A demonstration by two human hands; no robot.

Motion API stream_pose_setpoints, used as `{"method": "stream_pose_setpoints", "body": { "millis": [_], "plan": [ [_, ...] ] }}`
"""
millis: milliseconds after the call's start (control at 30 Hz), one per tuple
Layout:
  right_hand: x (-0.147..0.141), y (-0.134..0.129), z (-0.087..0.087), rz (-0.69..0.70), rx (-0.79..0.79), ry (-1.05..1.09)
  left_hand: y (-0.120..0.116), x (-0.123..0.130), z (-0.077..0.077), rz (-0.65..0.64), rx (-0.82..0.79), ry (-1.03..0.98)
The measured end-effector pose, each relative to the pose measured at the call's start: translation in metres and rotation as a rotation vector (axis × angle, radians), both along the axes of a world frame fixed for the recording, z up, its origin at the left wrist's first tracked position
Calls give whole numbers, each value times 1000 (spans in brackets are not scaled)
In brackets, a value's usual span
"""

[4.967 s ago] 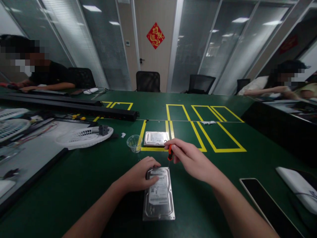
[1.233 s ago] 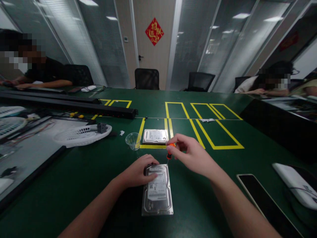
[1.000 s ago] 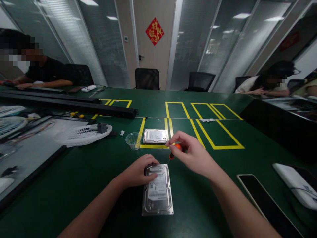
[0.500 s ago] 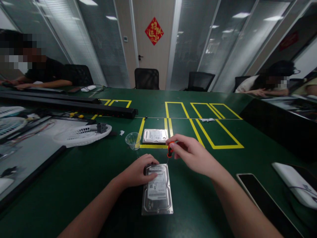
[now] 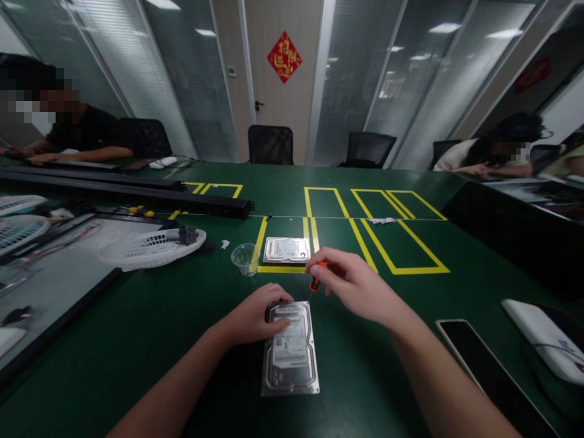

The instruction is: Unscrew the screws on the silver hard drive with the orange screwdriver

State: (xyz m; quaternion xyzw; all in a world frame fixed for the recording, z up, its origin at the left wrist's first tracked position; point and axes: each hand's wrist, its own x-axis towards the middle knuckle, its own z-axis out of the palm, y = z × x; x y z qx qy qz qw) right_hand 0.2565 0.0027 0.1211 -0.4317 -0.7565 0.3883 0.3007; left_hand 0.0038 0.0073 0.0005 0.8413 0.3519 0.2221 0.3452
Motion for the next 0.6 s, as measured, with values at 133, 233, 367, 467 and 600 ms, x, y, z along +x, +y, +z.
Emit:
{"method": "stream_pose_setpoints", "body": {
  "millis": [133, 233, 367, 467, 600],
  "plan": [
    [1, -1, 3, 25, -51, -6, 0, 0, 1, 4, -2, 9],
    [2, 0, 1, -13, -7, -23, -1, 0, 1, 4, -4, 18],
    [1, 3, -5, -68, 78, -26, -1, 0, 2, 6, -10, 21],
    [-1, 3, -6, -64, 71, 14, 0, -1, 1, 7, -7, 20],
    [-3, 0, -4, -14, 77, 48, 0, -1, 1, 8, -18, 17]
  ]
}}
